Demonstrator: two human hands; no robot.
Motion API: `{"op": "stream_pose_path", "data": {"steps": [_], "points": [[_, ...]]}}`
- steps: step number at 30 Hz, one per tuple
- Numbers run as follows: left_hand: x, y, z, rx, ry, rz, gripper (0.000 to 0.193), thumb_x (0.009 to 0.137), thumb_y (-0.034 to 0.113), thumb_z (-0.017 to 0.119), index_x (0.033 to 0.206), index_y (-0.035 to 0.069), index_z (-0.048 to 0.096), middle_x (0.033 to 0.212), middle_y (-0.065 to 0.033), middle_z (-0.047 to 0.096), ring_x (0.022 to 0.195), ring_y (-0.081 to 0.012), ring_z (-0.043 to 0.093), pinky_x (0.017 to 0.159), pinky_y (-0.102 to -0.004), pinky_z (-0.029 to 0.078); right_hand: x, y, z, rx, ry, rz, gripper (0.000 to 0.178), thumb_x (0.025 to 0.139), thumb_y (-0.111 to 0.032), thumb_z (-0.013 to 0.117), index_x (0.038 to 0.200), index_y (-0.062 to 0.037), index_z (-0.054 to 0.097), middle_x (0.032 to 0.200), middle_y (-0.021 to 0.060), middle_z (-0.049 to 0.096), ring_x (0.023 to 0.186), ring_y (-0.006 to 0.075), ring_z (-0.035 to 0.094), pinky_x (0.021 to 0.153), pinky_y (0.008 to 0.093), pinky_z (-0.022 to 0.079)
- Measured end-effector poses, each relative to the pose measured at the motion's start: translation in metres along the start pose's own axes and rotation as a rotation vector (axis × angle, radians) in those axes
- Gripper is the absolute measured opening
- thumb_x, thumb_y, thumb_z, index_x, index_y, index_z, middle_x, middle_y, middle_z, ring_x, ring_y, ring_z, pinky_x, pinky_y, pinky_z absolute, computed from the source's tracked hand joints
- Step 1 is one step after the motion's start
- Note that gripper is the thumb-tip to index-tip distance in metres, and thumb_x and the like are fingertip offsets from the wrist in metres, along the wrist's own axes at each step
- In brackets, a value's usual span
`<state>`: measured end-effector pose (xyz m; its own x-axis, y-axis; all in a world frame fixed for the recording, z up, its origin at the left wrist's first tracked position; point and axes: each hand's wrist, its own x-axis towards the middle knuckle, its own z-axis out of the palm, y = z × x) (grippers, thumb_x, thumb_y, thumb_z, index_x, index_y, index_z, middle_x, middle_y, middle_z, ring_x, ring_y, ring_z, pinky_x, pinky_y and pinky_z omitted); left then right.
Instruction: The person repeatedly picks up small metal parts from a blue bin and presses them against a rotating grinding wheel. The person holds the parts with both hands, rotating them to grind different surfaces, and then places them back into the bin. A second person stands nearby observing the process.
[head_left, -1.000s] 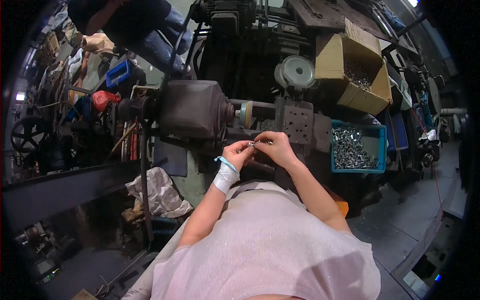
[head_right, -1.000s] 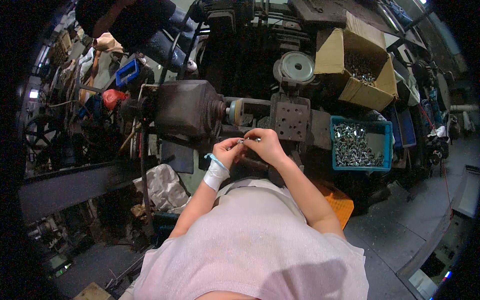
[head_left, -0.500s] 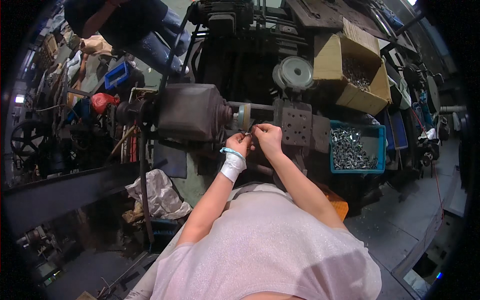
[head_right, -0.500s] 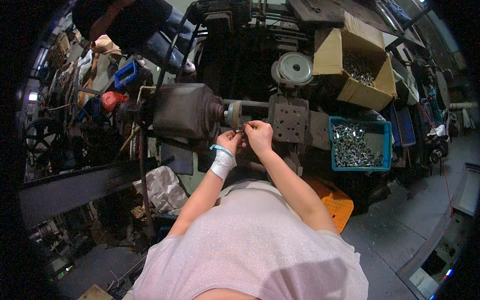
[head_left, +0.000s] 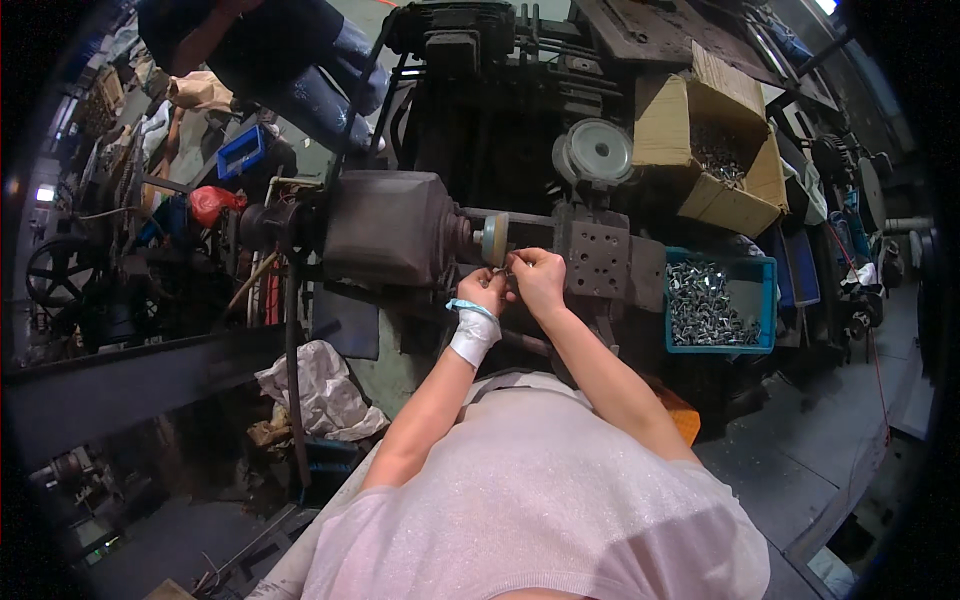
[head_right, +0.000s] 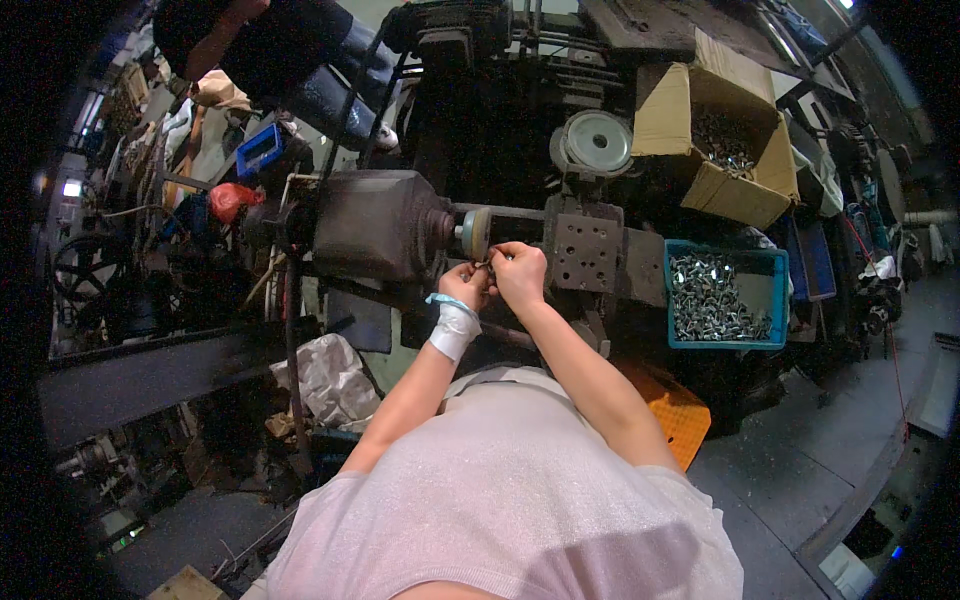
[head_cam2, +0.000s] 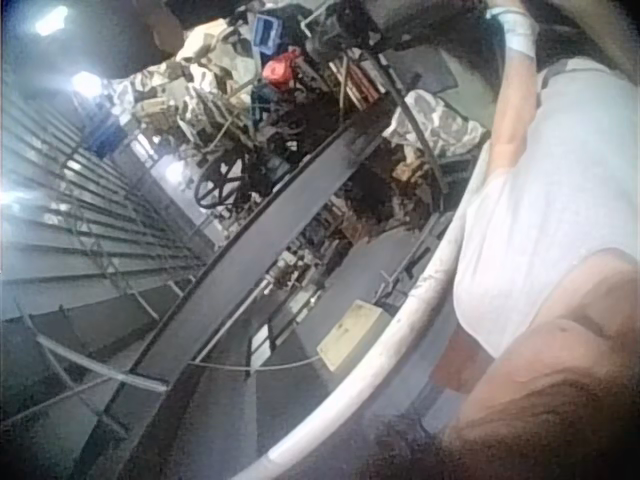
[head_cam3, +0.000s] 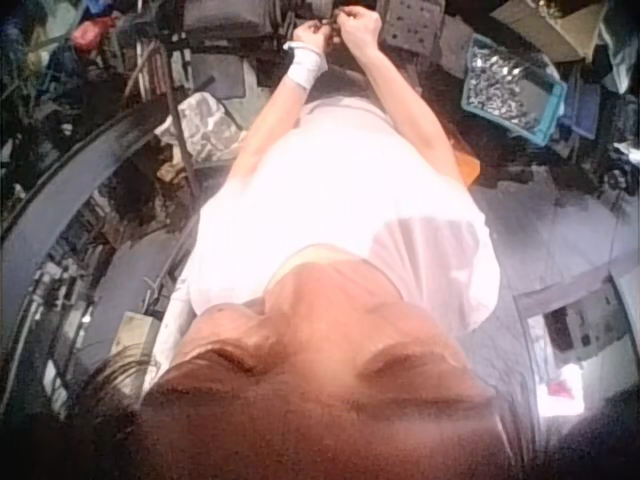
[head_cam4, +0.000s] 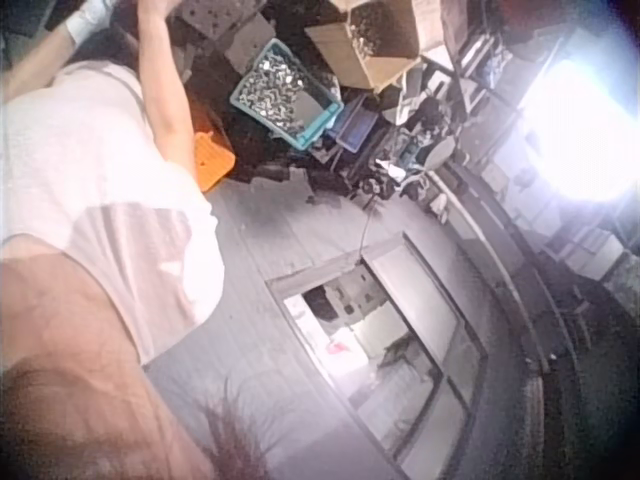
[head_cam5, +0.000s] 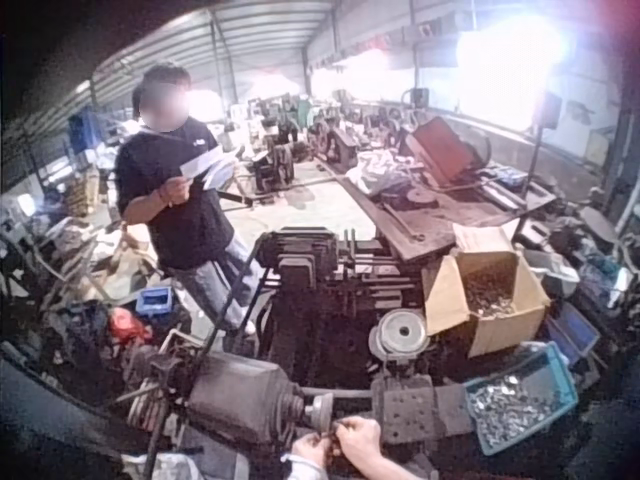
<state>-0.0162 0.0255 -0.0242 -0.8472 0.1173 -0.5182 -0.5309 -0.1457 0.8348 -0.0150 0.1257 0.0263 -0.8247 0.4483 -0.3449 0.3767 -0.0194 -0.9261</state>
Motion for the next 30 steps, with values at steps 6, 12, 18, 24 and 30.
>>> {"op": "stream_pose_path", "data": {"steps": [6, 12, 18, 24, 30], "points": [[-0.053, 0.034, 0.003, -0.052, -0.068, 0.102, 0.013, 0.082, 0.009, 0.055, 0.091, -0.001, 0.057, 0.070, -0.0037, 0.059, 0.053, -0.0085, 0.055, 0.044, -0.0170, 0.041, -0.035, -0.010, -0.022, -0.007, -0.042, -0.302, 0.012, 0.073, -0.006, 0.061, 0.081, 0.0032, 0.063, 0.067, 0.0062, 0.061, 0.061, 0.0093, 0.055, 0.055, 0.0220, 0.042], [-0.072, 0.052, 0.007, -0.081, -0.157, 0.280, 0.016, 0.083, 0.010, 0.055, 0.095, -0.001, 0.057, 0.070, -0.0034, 0.059, 0.055, -0.0074, 0.054, 0.045, -0.0159, 0.038, -0.054, -0.037, -0.036, -0.017, -0.093, -0.520, 0.009, 0.074, -0.001, 0.060, 0.083, 0.0015, 0.062, 0.074, 0.0063, 0.060, 0.067, 0.0112, 0.056, 0.061, 0.0211, 0.042], [-0.067, 0.059, -0.007, -0.348, -0.321, -0.052, 0.020, 0.084, 0.019, 0.054, 0.090, 0.000, 0.055, 0.072, -0.0052, 0.057, 0.056, -0.0096, 0.053, 0.044, -0.0174, 0.038, -0.049, -0.037, -0.039, -0.035, -0.073, -0.611, 0.011, 0.075, -0.001, 0.060, 0.085, 0.0022, 0.062, 0.076, 0.0076, 0.060, 0.070, 0.0126, 0.056, 0.062, 0.0216, 0.043], [-0.059, 0.051, -0.012, -0.433, -0.410, -0.240, 0.020, 0.084, 0.022, 0.054, 0.085, 0.002, 0.054, 0.072, -0.0058, 0.057, 0.057, -0.0107, 0.052, 0.044, -0.0183, 0.037, -0.047, -0.029, -0.039, 0.041, -0.191, -0.546, 0.013, 0.076, -0.004, 0.060, 0.087, 0.0020, 0.062, 0.075, 0.0060, 0.060, 0.070, 0.0122, 0.056, 0.063, 0.0209, 0.043], [-0.050, 0.043, -0.007, -0.102, -0.243, -0.078, 0.016, 0.082, 0.018, 0.056, 0.086, 0.002, 0.057, 0.072, -0.0040, 0.059, 0.056, -0.0083, 0.054, 0.043, -0.0175, 0.037, -0.032, 0.012, -0.029, 0.201, -0.142, -0.056, 0.014, 0.073, -0.010, 0.063, 0.083, 0.0008, 0.064, 0.074, 0.0024, 0.063, 0.066, 0.0067, 0.053, 0.059, 0.0210, 0.042]]}}
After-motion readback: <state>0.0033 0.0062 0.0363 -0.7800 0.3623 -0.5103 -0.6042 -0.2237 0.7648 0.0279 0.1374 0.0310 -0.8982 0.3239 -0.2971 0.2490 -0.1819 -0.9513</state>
